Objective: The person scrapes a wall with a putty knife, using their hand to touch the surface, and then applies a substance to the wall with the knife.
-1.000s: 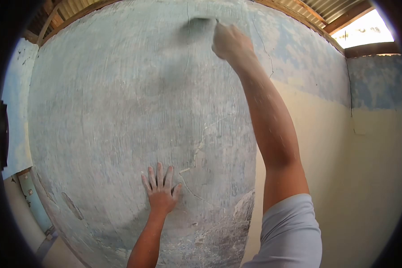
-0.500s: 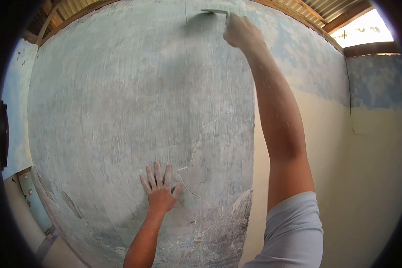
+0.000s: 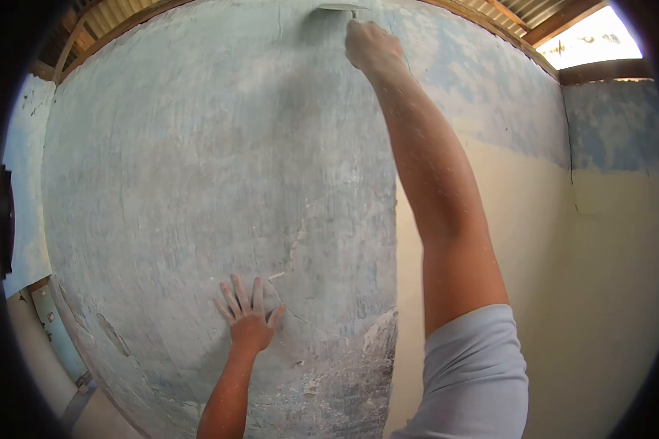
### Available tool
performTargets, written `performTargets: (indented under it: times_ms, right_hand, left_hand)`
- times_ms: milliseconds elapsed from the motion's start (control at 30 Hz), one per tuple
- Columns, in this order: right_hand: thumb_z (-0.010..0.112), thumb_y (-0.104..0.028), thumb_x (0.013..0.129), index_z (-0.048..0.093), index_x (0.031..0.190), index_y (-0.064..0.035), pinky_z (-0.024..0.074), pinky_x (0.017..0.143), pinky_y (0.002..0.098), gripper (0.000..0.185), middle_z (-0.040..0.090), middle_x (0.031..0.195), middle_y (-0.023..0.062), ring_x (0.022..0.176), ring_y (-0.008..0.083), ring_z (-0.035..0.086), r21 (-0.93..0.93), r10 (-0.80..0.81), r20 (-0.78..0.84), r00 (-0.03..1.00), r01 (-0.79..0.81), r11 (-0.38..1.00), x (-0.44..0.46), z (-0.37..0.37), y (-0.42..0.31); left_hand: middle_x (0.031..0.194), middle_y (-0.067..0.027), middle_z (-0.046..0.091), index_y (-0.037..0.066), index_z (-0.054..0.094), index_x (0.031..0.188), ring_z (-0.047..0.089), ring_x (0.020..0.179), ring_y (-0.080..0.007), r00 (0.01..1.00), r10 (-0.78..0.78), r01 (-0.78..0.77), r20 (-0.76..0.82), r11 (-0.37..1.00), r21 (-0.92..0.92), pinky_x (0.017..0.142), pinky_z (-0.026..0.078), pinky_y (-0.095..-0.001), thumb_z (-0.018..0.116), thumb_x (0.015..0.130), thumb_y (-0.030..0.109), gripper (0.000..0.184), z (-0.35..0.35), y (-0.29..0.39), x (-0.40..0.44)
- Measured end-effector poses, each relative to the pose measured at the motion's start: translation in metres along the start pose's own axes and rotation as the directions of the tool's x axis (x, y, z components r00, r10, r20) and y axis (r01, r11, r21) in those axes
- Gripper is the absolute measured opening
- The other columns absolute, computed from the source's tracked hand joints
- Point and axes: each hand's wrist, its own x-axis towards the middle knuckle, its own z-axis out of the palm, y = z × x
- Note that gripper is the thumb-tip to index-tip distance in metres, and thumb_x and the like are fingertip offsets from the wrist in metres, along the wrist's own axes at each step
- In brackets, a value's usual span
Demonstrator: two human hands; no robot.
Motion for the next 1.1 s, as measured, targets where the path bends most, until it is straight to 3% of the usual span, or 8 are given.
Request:
performTargets:
  times_ms: [233, 500, 667, 800, 833, 933, 1000, 1100]
  right_hand:
    - [0.054, -0.020, 0.096, 0.065, 0.123, -0.0048, 0.0539, 0.097, 0.0553, 0.032, 0.068, 0.122, 0.0268, 0.115, 0.0449, 0.066, 0.077, 0.028, 0.067, 0.997, -0.033, 0.996, -0.046, 0.001, 0.050]
    - [0.053, -0.013, 0.095, 0.066, 0.124, -0.0073, 0.0556, 0.095, 0.0514, 0.033, 0.070, 0.123, 0.0204, 0.115, 0.0405, 0.068, 0.130, -0.014, 0.001, 1.000, 0.014, 0.991, -0.002, 0.019, 0.051]
    - [0.054, -0.031, 0.099, 0.063, 0.127, -0.0121, 0.0533, 0.092, 0.0550, 0.035, 0.069, 0.114, 0.0247, 0.108, 0.0463, 0.066, 0.260, 0.050, 0.012, 0.999, -0.052, 0.964, -0.070, 0.051, 0.100]
    - [0.061, -0.016, 0.098, 0.059, 0.141, -0.0088, 0.0492, 0.064, 0.0475, 0.044, 0.064, 0.085, 0.0271, 0.078, 0.0475, 0.064, 0.503, 0.028, 0.008, 1.000, -0.028, 0.864, -0.207, 0.045, 0.148]
    - [0.062, -0.015, 0.097, 0.063, 0.140, -0.0120, 0.0483, 0.062, 0.0492, 0.043, 0.068, 0.084, 0.0211, 0.069, 0.0394, 0.065, 0.583, 0.002, -0.083, 0.997, 0.047, 0.811, -0.259, 0.064, 0.168]
    - [0.065, -0.008, 0.096, 0.056, 0.148, -0.0047, 0.0451, 0.055, 0.0278, 0.054, 0.056, 0.069, 0.0113, 0.055, 0.0131, 0.050, 0.671, 0.153, 0.132, 0.979, -0.202, 0.713, -0.479, 0.085, 0.195]
    - [0.070, -0.008, 0.091, 0.072, 0.095, -0.0007, 0.0491, 0.061, 0.0300, 0.009, 0.051, 0.064, 0.0084, 0.057, 0.0114, 0.047, 0.677, 0.328, 0.421, 0.846, -0.533, 0.507, -0.640, 0.066, 0.186]
    - [0.072, -0.011, 0.090, 0.069, 0.091, -0.0023, 0.0480, 0.058, 0.0321, 0.010, 0.051, 0.063, 0.0091, 0.055, 0.0146, 0.048, 0.679, 0.286, 0.454, 0.844, -0.535, 0.503, -0.722, 0.075, 0.177]
  left_hand:
    - [0.171, -0.0303, 0.002, 0.017, 0.032, 0.163, -0.005, 0.154, -0.0583, 0.992, -0.082, 0.080, 0.098, 0.996, 0.028, 0.115, -0.005, -0.0783, 0.062, 0.092, 0.064, 0.091, 0.007, -0.001, -0.033]
    - [0.170, -0.0319, -0.005, 0.014, 0.025, 0.165, -0.006, 0.153, -0.0603, 0.981, -0.158, 0.157, 0.111, 0.987, 0.023, 0.115, -0.002, -0.0784, 0.062, 0.093, 0.062, 0.094, 0.023, 0.022, -0.066]
    - [0.170, -0.0288, -0.012, 0.016, 0.017, 0.167, -0.004, 0.156, -0.0550, 0.835, -0.307, 0.307, 0.457, 0.949, 0.076, 0.122, 0.010, -0.0673, 0.061, 0.097, 0.058, 0.093, -0.003, 0.030, -0.115]
    - [0.165, -0.0251, 0.026, 0.015, 0.037, 0.160, 0.030, 0.151, -0.0435, 0.658, -0.165, 0.479, 0.735, 0.845, -0.238, 0.119, 0.031, -0.0564, 0.059, 0.100, 0.053, 0.075, 0.005, -0.019, -0.200]
    - [0.160, -0.0262, 0.041, 0.011, 0.043, 0.156, 0.042, 0.147, -0.0404, 0.514, -0.042, 0.510, 0.857, 0.818, -0.265, 0.117, 0.037, -0.0495, 0.059, 0.100, 0.050, 0.070, 0.018, -0.036, -0.224]
    - [0.158, -0.0260, 0.043, 0.011, 0.044, 0.155, 0.043, 0.145, -0.0406, 0.569, -0.041, 0.475, 0.821, 0.832, -0.287, 0.117, 0.038, -0.0488, 0.059, 0.100, 0.049, 0.068, 0.058, -0.053, -0.301]
    - [0.156, -0.0258, 0.044, 0.010, 0.046, 0.154, 0.045, 0.144, -0.0408, 0.614, -0.025, 0.418, 0.789, 0.858, -0.298, 0.116, 0.038, -0.0480, 0.060, 0.100, 0.048, 0.067, 0.078, -0.055, -0.311]
    - [0.154, -0.0255, 0.047, 0.009, 0.047, 0.153, 0.047, 0.141, -0.0411, 0.633, 0.023, 0.335, 0.773, 0.893, -0.300, 0.115, 0.039, -0.0468, 0.061, 0.100, 0.046, 0.065, 0.102, -0.054, -0.334]
